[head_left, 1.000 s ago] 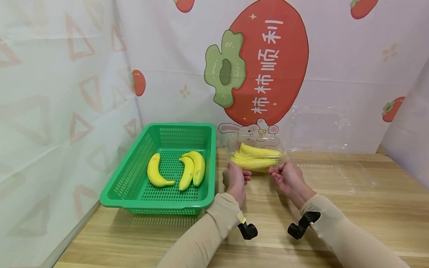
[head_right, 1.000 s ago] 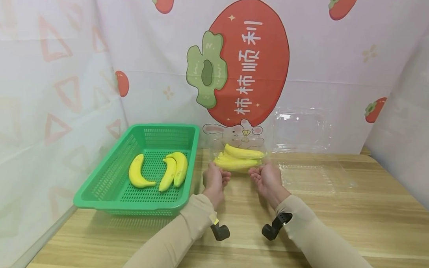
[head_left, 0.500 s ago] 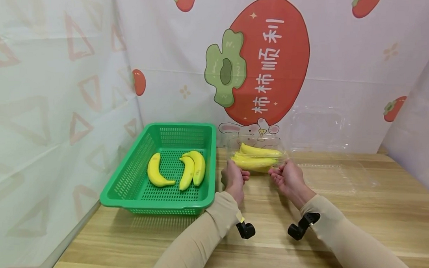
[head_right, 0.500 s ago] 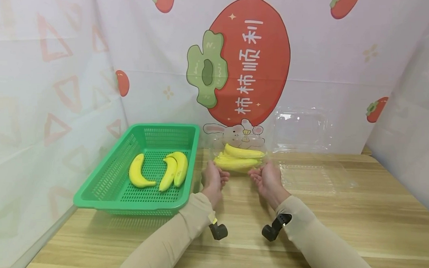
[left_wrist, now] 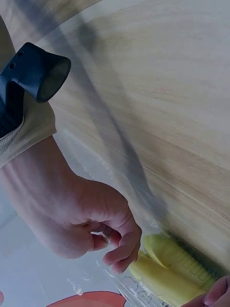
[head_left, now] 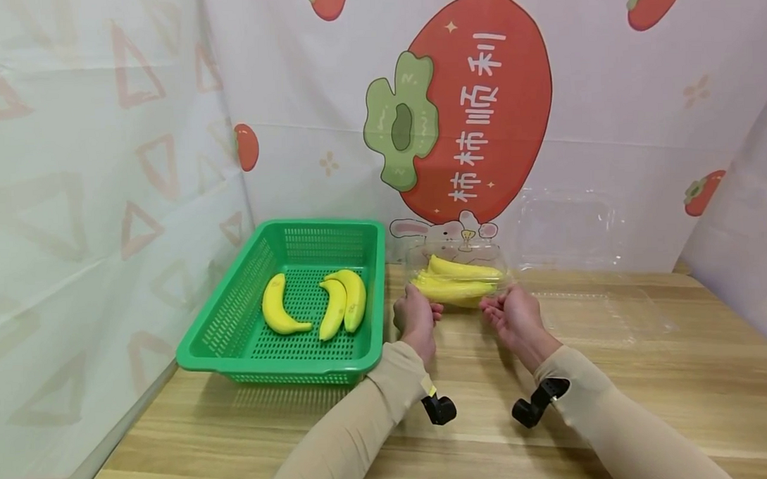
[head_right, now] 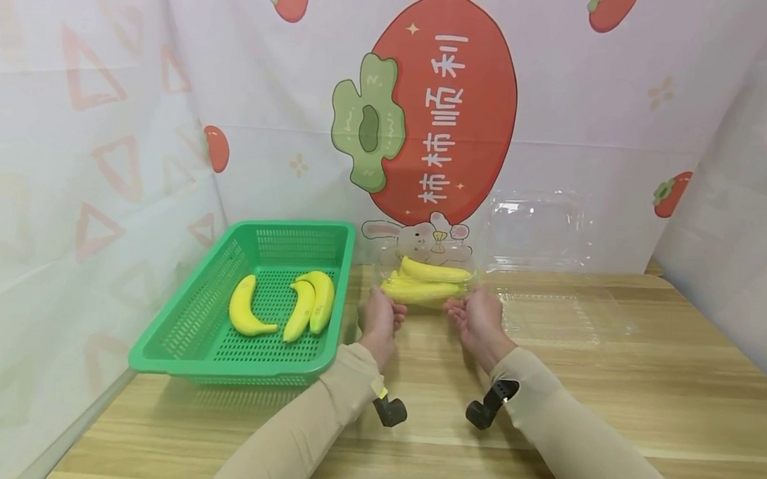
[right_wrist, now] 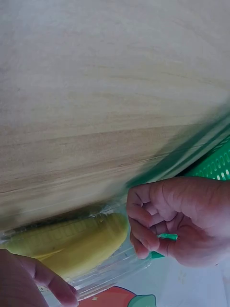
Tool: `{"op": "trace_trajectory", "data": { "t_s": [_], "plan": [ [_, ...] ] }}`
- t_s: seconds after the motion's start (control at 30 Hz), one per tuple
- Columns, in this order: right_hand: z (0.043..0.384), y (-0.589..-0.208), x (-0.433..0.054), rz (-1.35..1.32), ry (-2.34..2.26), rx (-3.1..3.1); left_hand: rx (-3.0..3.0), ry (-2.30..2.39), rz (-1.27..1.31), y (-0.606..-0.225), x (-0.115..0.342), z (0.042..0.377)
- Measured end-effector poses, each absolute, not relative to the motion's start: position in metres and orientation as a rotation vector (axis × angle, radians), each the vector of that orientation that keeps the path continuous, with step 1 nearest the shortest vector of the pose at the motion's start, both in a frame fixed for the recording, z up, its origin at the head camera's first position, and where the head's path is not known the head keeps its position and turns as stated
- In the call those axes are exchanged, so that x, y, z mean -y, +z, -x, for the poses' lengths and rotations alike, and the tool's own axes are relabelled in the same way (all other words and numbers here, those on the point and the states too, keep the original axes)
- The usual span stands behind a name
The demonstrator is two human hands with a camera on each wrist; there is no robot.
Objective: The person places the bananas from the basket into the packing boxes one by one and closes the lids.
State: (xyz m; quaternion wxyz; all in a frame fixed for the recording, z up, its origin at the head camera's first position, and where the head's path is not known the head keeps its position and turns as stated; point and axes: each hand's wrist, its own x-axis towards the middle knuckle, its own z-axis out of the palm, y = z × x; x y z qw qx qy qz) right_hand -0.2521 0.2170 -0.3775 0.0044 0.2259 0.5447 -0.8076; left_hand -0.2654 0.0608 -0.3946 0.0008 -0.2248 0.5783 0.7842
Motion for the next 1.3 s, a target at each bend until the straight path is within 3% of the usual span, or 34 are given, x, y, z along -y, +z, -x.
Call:
{"op": "trace_trajectory", "data": {
  "t_s": [0.37, 0.83, 1.3],
  "plan": [
    [0.242, -0.375, -0.210, -0.712, -2.418, -1.749, -1.879, 2.289, 0.601, -0.389, -0.064, 0.249],
    [0.234, -0.361, -0.220, -0.484, -2.195, -2.122, -2.519, 2.023, 0.011, -0.353, -0.077, 0.226],
    [0.232, -0.353, -0.225, -0.181, -1.865, -2.588, -2.911, 1.464, -0.447, -0.326, -0.049, 0.202]
  ]
}}
